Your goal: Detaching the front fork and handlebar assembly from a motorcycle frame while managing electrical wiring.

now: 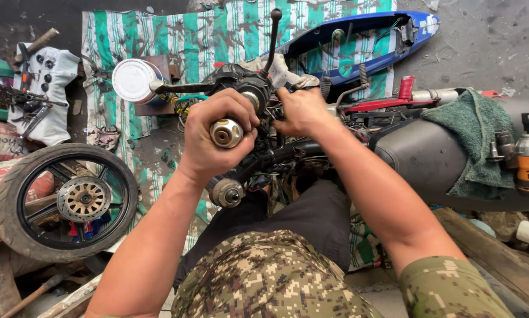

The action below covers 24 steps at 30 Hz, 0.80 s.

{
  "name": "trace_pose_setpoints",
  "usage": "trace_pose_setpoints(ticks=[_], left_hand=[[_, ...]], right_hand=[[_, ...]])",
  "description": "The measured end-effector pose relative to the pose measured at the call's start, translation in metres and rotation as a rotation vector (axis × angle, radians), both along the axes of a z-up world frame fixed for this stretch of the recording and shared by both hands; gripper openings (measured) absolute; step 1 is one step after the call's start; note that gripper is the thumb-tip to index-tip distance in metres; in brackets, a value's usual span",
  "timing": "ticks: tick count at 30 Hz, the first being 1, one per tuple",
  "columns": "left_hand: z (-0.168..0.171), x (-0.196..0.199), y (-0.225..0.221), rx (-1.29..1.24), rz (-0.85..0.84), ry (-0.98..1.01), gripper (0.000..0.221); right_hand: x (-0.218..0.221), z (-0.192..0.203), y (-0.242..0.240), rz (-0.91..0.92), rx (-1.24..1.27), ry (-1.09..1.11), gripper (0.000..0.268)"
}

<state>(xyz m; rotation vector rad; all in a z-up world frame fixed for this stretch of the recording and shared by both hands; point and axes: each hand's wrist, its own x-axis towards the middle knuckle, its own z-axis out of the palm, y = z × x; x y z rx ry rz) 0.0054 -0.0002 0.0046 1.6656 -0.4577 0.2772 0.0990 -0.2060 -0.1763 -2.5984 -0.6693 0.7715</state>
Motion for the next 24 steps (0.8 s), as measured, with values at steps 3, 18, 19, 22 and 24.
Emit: trace_pose_setpoints(ticks=[3,18,19,22,24], left_hand=[[0.000,-0.003,0.000,-0.009,0.004,0.018,0.022],[0.005,-0.001,-0.008,-0.011,-0.024,0.004,0.024],[0.004,-0.003,-0.006,-0.006,-0.022,0.011,0.023],[0.005,-0.005,-0.004,-0.002,-0.022,0.026,0.023],[0.004,-0.006,-0.006,-0.011,-0.025,0.037,0.023]], right_hand=[[0.001,-0.004,-0.025,0.196,-0.180,-0.130,0.050],[0.018,-0.051,-0.007,0.355,0.090,-0.223,0.018],[0.016,-0.048,-0.008,0.297,0.160,-0.097,0.013],[0.014,-0.033,-0.017,0.142,0.283,0.110,0.012],[0.008,-0.021,-0.027,0.046,0.330,0.193,0.017]])
